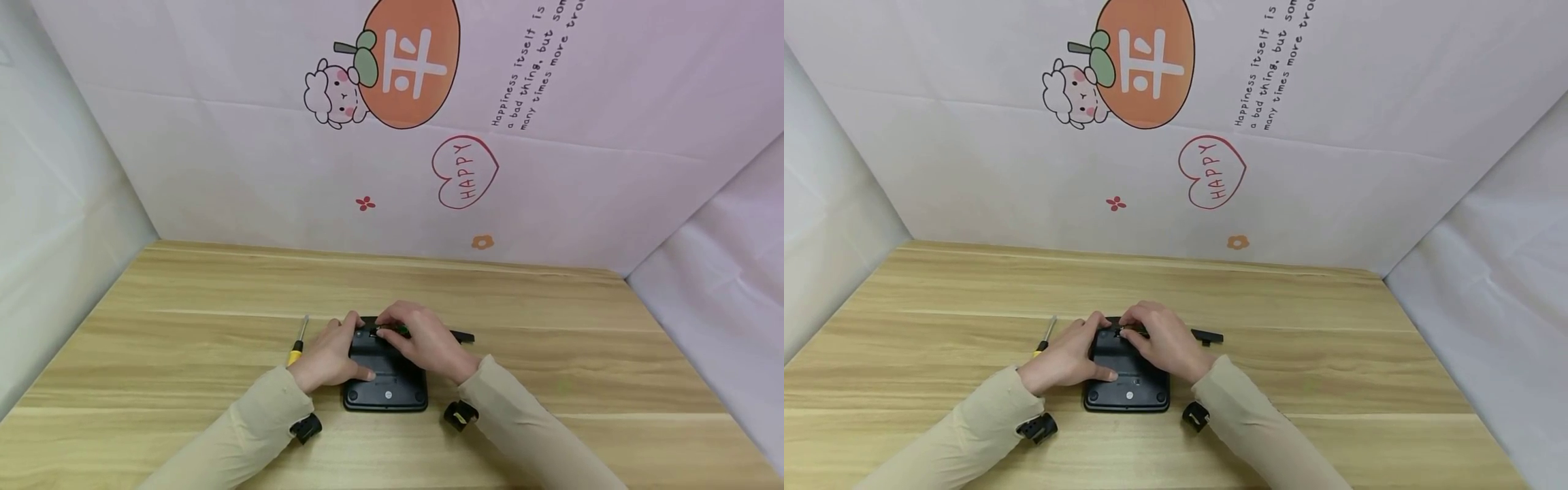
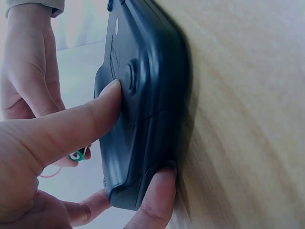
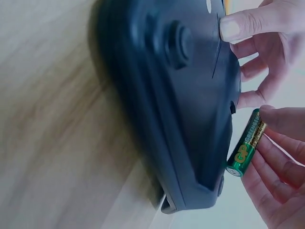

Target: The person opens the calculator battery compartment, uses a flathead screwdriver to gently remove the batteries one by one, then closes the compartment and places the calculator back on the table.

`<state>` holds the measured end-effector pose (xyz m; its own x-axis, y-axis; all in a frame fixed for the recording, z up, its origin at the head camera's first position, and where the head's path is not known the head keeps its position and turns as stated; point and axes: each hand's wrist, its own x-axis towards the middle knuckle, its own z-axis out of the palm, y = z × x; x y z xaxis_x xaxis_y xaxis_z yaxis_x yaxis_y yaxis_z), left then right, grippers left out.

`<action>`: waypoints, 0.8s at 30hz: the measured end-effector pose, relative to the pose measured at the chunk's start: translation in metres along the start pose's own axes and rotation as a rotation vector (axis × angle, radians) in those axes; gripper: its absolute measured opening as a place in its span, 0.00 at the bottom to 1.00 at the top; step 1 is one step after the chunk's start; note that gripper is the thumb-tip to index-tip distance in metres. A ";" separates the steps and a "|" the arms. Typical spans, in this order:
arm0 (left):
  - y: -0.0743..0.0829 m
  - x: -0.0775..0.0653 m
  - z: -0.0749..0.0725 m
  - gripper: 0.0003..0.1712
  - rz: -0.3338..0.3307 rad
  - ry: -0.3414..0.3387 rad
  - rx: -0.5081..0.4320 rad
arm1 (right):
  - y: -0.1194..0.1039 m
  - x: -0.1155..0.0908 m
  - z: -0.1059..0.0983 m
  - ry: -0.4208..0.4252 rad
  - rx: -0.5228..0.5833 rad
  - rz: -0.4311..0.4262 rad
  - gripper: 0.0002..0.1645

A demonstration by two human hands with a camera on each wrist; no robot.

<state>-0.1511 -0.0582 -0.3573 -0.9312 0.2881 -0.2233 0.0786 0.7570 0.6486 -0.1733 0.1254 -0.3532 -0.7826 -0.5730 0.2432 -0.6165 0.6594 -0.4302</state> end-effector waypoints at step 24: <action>0.000 0.000 0.001 0.42 0.011 0.011 -0.004 | 0.007 -0.014 -0.018 0.035 -0.031 0.026 0.08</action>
<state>-0.1504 -0.0577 -0.3575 -0.9340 0.2903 -0.2084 0.0878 0.7517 0.6536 -0.1683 0.1467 -0.3441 -0.8007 -0.5385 0.2624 -0.5977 0.6892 -0.4096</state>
